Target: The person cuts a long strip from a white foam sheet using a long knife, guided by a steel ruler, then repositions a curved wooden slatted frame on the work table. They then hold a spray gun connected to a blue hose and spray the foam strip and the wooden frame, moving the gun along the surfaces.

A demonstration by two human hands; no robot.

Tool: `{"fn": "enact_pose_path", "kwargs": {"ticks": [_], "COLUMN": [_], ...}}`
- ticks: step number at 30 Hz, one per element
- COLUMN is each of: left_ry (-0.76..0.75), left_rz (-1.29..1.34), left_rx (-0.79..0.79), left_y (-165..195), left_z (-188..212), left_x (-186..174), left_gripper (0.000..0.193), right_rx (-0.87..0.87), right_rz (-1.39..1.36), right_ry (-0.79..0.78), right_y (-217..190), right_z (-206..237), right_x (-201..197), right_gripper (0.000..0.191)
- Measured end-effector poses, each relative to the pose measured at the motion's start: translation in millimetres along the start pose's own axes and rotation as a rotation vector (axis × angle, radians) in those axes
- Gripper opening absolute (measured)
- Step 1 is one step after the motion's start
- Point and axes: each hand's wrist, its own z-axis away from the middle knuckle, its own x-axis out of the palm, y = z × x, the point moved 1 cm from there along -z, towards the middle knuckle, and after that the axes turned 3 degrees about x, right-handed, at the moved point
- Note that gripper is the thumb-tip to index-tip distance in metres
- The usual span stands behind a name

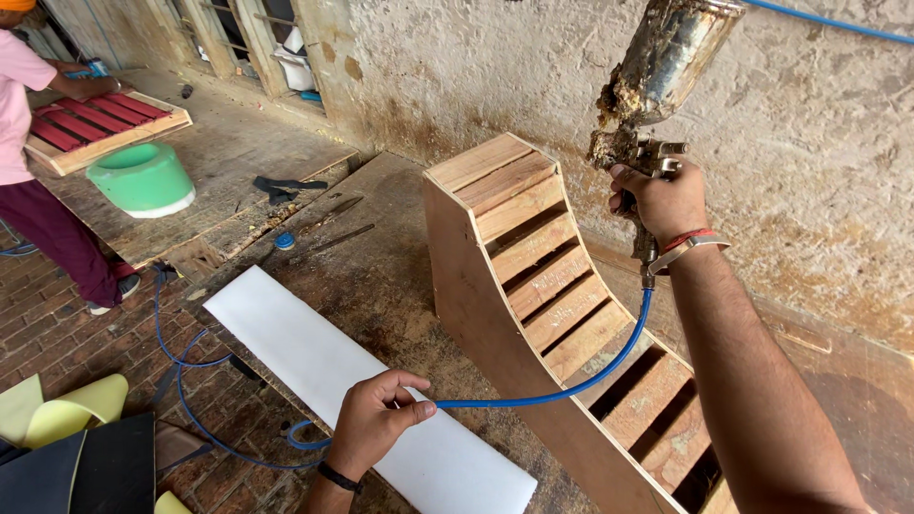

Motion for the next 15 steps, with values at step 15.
{"fn": "enact_pose_path", "kwargs": {"ticks": [15], "left_ry": [0.048], "left_rz": [0.067], "left_rx": [0.039], "left_y": [-3], "left_z": [-35], "left_x": [-11], "left_gripper": [0.026], "right_rx": [0.016], "right_rz": [0.154], "right_ry": [-0.076], "right_y": [-22], "right_z": [-54], "right_x": [55], "right_gripper": [0.025]}}
